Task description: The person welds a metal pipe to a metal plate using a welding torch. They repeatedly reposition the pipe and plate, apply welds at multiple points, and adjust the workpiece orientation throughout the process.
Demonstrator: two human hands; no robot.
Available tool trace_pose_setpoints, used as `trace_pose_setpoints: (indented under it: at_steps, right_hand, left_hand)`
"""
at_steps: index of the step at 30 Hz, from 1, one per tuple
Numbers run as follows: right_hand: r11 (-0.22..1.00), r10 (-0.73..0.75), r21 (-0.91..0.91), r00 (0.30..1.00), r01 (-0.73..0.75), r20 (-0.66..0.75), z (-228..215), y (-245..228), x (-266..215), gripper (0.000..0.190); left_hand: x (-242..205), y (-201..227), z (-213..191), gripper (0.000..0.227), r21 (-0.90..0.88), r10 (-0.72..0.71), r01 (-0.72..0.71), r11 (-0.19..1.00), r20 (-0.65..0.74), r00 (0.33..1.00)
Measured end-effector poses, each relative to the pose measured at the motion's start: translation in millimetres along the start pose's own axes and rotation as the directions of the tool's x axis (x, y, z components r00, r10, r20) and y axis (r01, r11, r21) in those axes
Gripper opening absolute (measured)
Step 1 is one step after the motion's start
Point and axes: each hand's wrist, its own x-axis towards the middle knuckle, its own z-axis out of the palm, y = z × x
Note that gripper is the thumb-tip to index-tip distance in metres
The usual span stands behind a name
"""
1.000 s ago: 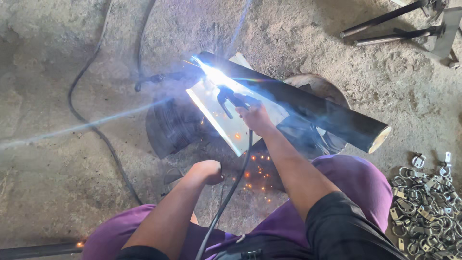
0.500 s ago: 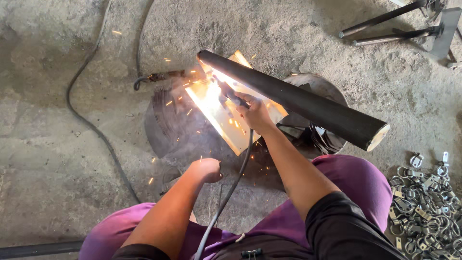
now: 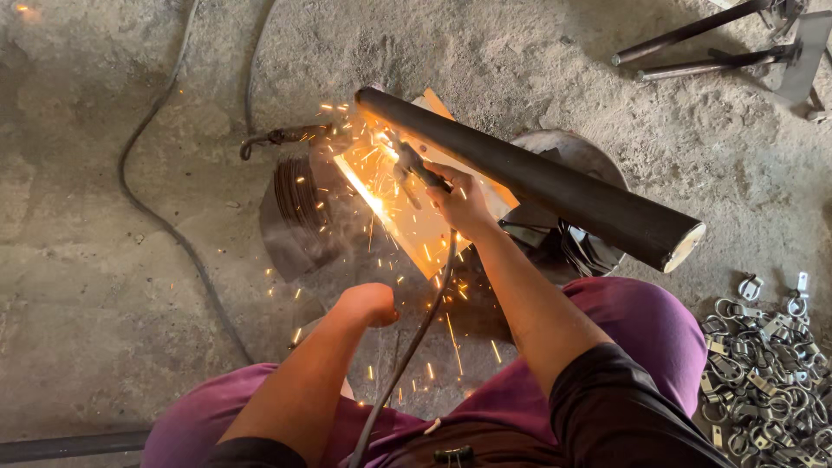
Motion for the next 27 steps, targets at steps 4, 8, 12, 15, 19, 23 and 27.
trace_pose_setpoints:
  at_steps: [4, 8, 12, 15, 19, 23, 27]
  right_hand:
    - [0.998, -0.053, 0.041, 0.998, 0.052, 0.019, -1.5, 2.4, 0.6, 0.049]
    - [0.998, 0.011, 0.061, 1.0, -0.013, 0.025, -4.0, 8.1, 3.8, 0.05]
    - [0.995, -0.018, 0.097, 0.999, 0.014, 0.04, -4.4, 16.2, 7.5, 0.048]
    - [0.95, -0.015, 0.313, 0.997, -0.01, 0.078, -3.1, 13.4, 9.8, 0.045]
    - [0.995, -0.052, -0.088, 0.998, 0.055, 0.04, -4.9, -3.8, -2.0, 0.045]
    - [0.761, -0.559, -0.32, 0.821, 0.564, 0.119, 5.5, -20.5, -23.5, 0.038]
    - [0.97, -0.204, -0.09, 0.957, 0.226, 0.209, 4.7, -34.3, -35.2, 0.055]
  left_hand:
    - [-2.1, 0.7, -0.2, 0.034, -0.012, -0.008, 0.008, 1.0, 0.001, 1.0]
    - [-5.9, 0.3, -4.7, 0.033, -0.013, -0.019, 0.019, 1.0, 0.007, 1.0]
    - [-10.6, 0.7, -7.0, 0.033, -0.014, -0.029, 0.029, 0.999, 0.019, 0.999]
    - [-9.9, -1.8, -7.1, 0.033, -0.011, -0.037, 0.037, 0.999, 0.03, 0.999]
    - [1.8, -5.9, -2.8, 0.032, -0.009, -0.061, 0.062, 0.998, 0.076, 0.995]
    - [19.4, -16.9, 9.3, 0.039, 0.041, 0.034, -0.034, 0.999, -0.01, 0.999]
    - [30.7, -43.8, 21.2, 0.041, 0.015, -0.008, 0.009, 1.0, -0.057, 0.998]
